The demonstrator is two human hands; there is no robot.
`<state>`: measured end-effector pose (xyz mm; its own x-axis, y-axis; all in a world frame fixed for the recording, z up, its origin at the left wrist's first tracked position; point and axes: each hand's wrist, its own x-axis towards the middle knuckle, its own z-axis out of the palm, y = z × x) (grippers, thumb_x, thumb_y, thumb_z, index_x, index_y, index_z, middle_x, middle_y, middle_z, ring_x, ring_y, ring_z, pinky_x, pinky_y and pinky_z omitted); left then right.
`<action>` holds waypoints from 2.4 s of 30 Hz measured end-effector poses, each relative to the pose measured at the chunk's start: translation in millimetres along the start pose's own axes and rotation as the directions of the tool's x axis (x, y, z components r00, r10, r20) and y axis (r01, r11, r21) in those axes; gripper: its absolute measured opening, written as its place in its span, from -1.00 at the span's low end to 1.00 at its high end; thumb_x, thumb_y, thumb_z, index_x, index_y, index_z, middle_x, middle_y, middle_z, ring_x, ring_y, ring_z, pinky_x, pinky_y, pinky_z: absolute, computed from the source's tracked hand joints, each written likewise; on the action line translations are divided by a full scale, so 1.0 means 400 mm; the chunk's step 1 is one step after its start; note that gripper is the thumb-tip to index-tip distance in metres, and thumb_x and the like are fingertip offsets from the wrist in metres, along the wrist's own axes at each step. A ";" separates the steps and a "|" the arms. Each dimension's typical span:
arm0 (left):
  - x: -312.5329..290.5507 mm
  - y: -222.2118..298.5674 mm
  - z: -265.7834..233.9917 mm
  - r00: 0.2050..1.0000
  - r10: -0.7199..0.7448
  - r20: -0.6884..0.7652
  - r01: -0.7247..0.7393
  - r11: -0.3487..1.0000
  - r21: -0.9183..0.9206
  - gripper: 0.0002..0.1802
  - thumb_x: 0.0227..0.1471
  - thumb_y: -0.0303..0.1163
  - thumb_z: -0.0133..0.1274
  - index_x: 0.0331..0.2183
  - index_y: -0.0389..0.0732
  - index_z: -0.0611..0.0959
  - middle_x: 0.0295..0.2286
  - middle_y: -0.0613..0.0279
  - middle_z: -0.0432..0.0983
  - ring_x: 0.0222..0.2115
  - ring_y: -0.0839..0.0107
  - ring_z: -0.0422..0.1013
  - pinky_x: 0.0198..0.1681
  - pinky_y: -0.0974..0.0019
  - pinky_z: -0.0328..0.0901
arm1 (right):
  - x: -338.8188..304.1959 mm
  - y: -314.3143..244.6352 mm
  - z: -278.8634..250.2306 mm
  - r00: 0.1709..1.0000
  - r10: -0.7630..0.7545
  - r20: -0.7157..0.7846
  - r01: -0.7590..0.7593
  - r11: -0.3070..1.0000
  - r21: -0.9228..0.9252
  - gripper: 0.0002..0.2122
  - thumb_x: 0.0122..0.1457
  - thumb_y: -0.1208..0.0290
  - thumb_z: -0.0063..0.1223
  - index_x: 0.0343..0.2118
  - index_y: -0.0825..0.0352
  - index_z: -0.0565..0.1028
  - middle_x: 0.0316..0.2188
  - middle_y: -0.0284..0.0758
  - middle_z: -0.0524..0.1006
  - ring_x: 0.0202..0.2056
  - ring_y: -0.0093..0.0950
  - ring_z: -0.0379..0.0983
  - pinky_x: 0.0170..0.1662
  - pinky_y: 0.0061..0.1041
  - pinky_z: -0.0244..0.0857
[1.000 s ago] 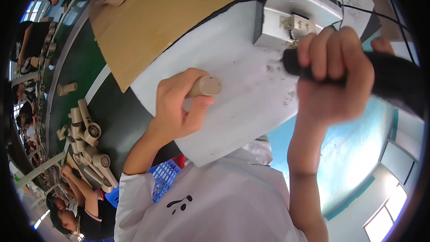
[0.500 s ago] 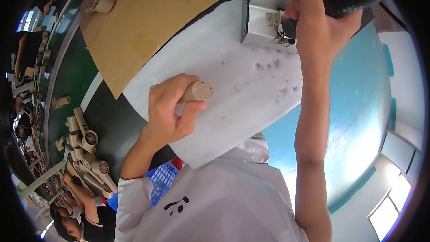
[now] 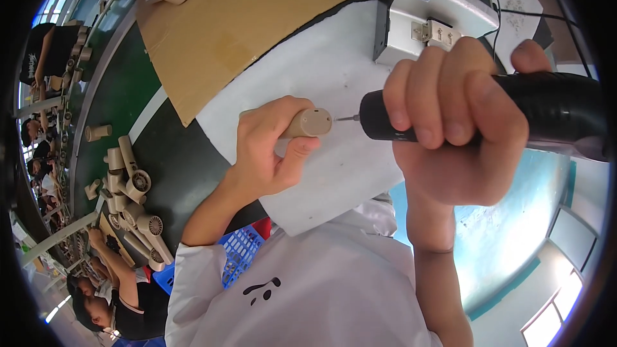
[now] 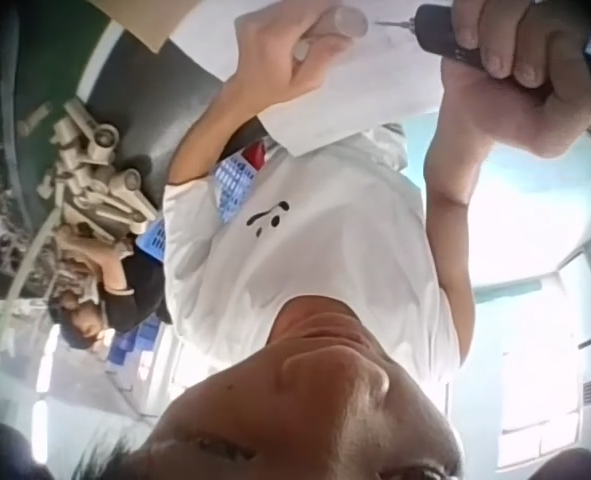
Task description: The person takes handheld fan casings from an assembly line, picks up screws from an automatic screw feeder using an electric screwdriver, and fastens the screws into the base of each fan before placing them onto a cardboard sheet.
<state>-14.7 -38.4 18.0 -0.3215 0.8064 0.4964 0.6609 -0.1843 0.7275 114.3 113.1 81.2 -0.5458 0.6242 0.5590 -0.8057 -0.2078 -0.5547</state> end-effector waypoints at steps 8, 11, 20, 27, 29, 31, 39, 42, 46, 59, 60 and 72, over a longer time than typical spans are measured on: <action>0.001 0.004 -0.007 0.998 0.000 0.056 0.004 0.997 -0.077 -0.76 0.01 -0.32 0.13 -0.38 -0.33 0.53 -0.60 0.16 0.43 -0.66 0.29 0.33 -0.56 0.39 0.24 | -0.013 0.027 0.008 1.000 0.022 -0.016 -0.022 0.999 -0.036 -0.72 0.11 0.57 -0.29 -0.12 0.21 0.36 -0.69 -0.52 0.17 -0.71 -0.68 0.08 -0.54 -0.59 0.14; 0.002 0.014 -0.005 0.997 -0.038 0.060 0.039 0.999 -0.026 -0.77 0.01 -0.33 0.12 -0.38 -0.32 0.53 -0.61 0.17 0.42 -0.67 0.30 0.33 -0.57 0.40 0.23 | -0.013 0.036 0.007 1.000 0.007 0.013 -0.006 0.999 -0.033 -0.71 0.11 0.57 -0.29 -0.10 0.20 0.34 -0.69 -0.52 0.17 -0.71 -0.68 0.08 -0.54 -0.60 0.14; 0.039 -0.103 -0.257 0.881 -0.441 -0.170 0.443 0.644 0.624 -0.64 0.04 -0.10 0.04 -0.30 -0.22 0.60 -0.49 -0.13 0.55 -0.46 -0.13 0.49 -0.39 -0.01 0.37 | -0.024 -0.007 -0.108 0.978 0.158 -0.138 -0.205 0.862 -0.463 -0.34 0.29 0.20 -0.15 0.31 0.27 -0.18 -0.59 -0.39 0.26 -0.68 -0.61 0.17 -0.53 -0.56 0.20; -0.001 -0.411 -0.646 0.681 -0.501 -0.534 0.593 -0.050 0.803 -0.48 -0.02 -0.01 0.05 -0.19 -0.25 0.63 -0.31 -0.11 0.52 -0.22 -0.02 0.46 -0.17 0.03 0.38 | -0.096 -0.146 -0.234 0.975 -0.108 -0.195 -0.077 0.659 -0.748 -0.13 0.07 0.01 0.12 0.28 0.34 -0.11 0.12 0.09 0.23 0.03 -0.20 0.29 -0.06 -0.29 0.33; 0.066 -0.448 -0.651 0.831 -0.242 -0.500 0.548 0.209 0.810 -0.46 -0.01 0.00 0.06 -0.14 -0.24 0.61 -0.16 -0.12 0.48 -0.12 -0.01 0.43 -0.10 0.05 0.36 | -0.110 -0.163 -0.228 0.975 -0.119 -0.189 -0.070 0.639 -0.766 -0.07 0.04 -0.04 0.14 0.29 0.35 -0.13 0.16 0.13 0.18 0.08 -0.14 0.26 0.05 -0.22 0.27; 0.191 -0.509 -0.660 0.932 -0.057 -0.359 0.353 0.371 0.859 -0.42 0.01 0.04 0.06 -0.08 -0.23 0.58 -0.09 -0.09 0.47 -0.08 -0.01 0.42 -0.06 0.08 0.34 | -0.116 -0.185 -0.217 0.973 -0.113 -0.202 -0.106 0.556 -0.824 0.00 -0.01 -0.14 0.15 0.30 0.36 -0.16 0.17 0.13 0.17 0.09 -0.14 0.26 0.08 -0.20 0.25; 0.792 -0.858 -0.573 0.905 -0.411 -0.105 0.391 0.710 0.585 -0.04 -0.21 0.47 0.01 0.16 0.14 0.42 0.22 0.08 0.15 0.18 -0.03 0.15 0.20 -0.21 0.04 | -0.110 -0.153 -0.126 0.939 -0.024 -0.342 -0.281 0.516 -0.809 -0.07 0.08 -0.11 0.05 0.31 0.34 -0.19 -0.47 -0.23 0.40 -0.48 -0.46 0.35 -0.35 -0.48 0.25; 0.806 -0.968 -0.545 0.816 -0.553 -0.170 0.526 0.588 0.614 0.05 -0.30 0.50 0.05 0.21 0.23 0.32 0.30 0.08 -0.14 0.26 -0.12 -0.08 0.20 -0.43 -0.12 | -0.112 -0.152 -0.138 0.957 0.098 -0.274 -0.256 0.728 -0.636 -0.18 0.12 0.03 0.09 0.27 0.36 -0.08 -0.32 -0.04 0.50 -0.34 -0.23 0.46 -0.17 -0.08 0.34; 0.829 -0.837 -0.444 0.807 -0.587 0.063 0.375 0.592 0.713 0.01 -0.30 0.42 0.10 0.21 0.27 0.33 0.31 -0.01 -0.21 0.26 -0.24 -0.16 0.23 -0.34 -0.09 | -0.145 -0.139 -0.137 0.918 -0.053 -0.394 -0.269 0.645 -0.715 -0.20 0.15 0.01 0.02 0.29 0.28 -0.14 -0.50 -0.26 0.34 -0.50 -0.46 0.27 -0.32 -0.45 0.22; 0.430 -0.336 -0.230 0.919 -0.379 0.109 0.227 0.733 0.641 -0.18 -0.07 0.22 0.01 0.14 -0.07 0.41 0.02 -0.22 0.36 0.09 -0.04 0.27 0.09 -0.12 0.18 | -0.147 -0.113 -0.147 0.934 -0.021 -0.358 -0.264 0.636 -0.725 -0.19 0.06 -0.06 0.14 0.19 0.31 -0.04 -0.54 -0.18 0.49 -0.55 -0.44 0.42 -0.39 -0.49 0.35; 0.491 -0.326 -0.245 0.791 -0.561 0.243 0.300 0.702 0.646 -0.19 -0.03 0.23 -0.02 0.13 -0.11 0.41 0.04 -0.26 0.33 0.12 -0.05 0.23 0.08 -0.11 0.20 | -0.154 -0.114 -0.153 0.928 -0.036 -0.371 -0.268 0.627 -0.731 -0.19 0.06 -0.06 0.14 0.19 0.31 -0.04 -0.54 -0.18 0.49 -0.55 -0.44 0.42 -0.39 -0.49 0.35; 0.845 -0.685 -0.159 0.827 -0.561 -0.044 0.469 0.643 0.605 0.06 -0.17 0.54 -0.19 0.22 0.05 0.30 0.25 0.23 0.11 0.26 -0.02 0.00 0.14 -0.59 -0.27 | -0.201 -0.113 -0.126 0.904 -0.066 -0.422 -0.287 0.638 -0.715 -0.19 0.03 -0.07 0.17 0.17 0.29 -0.01 -0.55 -0.19 0.48 -0.58 -0.45 0.41 -0.44 -0.54 0.34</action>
<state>-347.7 248.8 16.5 -0.6666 0.7451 0.0229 0.6848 0.5998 0.4139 206.5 110.2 30.2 -0.3430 0.8959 0.2824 -0.1930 0.2270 -0.9546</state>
